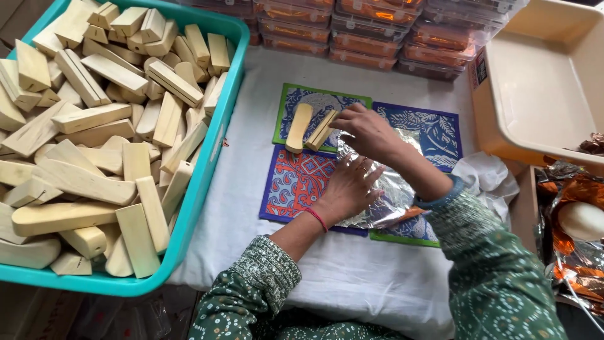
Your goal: The person places two copper-colored rectangular objects into a clear plastic container and closes the lid. They then wipe two wooden blocks with a white cloth and wrap them in copper foil.
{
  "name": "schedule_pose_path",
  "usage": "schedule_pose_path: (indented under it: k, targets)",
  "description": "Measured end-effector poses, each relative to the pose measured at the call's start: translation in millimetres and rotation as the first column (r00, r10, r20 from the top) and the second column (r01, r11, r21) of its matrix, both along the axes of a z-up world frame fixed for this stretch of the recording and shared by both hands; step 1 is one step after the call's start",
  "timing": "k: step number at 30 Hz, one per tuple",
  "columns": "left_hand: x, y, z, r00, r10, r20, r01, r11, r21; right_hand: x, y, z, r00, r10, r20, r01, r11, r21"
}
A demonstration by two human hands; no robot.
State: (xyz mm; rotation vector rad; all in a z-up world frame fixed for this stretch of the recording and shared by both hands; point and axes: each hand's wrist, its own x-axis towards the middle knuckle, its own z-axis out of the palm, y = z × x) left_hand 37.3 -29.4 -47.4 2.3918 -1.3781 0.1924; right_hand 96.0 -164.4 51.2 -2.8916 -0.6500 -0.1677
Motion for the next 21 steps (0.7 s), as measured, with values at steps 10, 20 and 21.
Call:
schedule_pose_path:
  k: [10, 20, 21]
  targets:
    - [2.1, -0.7, 2.5, 0.999, -0.002, -0.049, 0.004, 0.999, 0.039, 32.1, 21.2, -16.3, 0.992, -0.015, -0.129, -0.002, 0.991, -0.131]
    - [0.9, 1.9, 9.1, 0.998, -0.016, -0.054, 0.019, 0.997, 0.068, -26.2, -43.0, 53.4, 0.98, -0.165, 0.116, 0.153, 0.983, 0.099]
    - [0.3, 2.5, 10.1, 0.998, -0.019, -0.057, 0.022, 0.998, 0.066, -33.7, -52.9, 43.1, 0.979, -0.167, 0.113, 0.157, 0.983, 0.096]
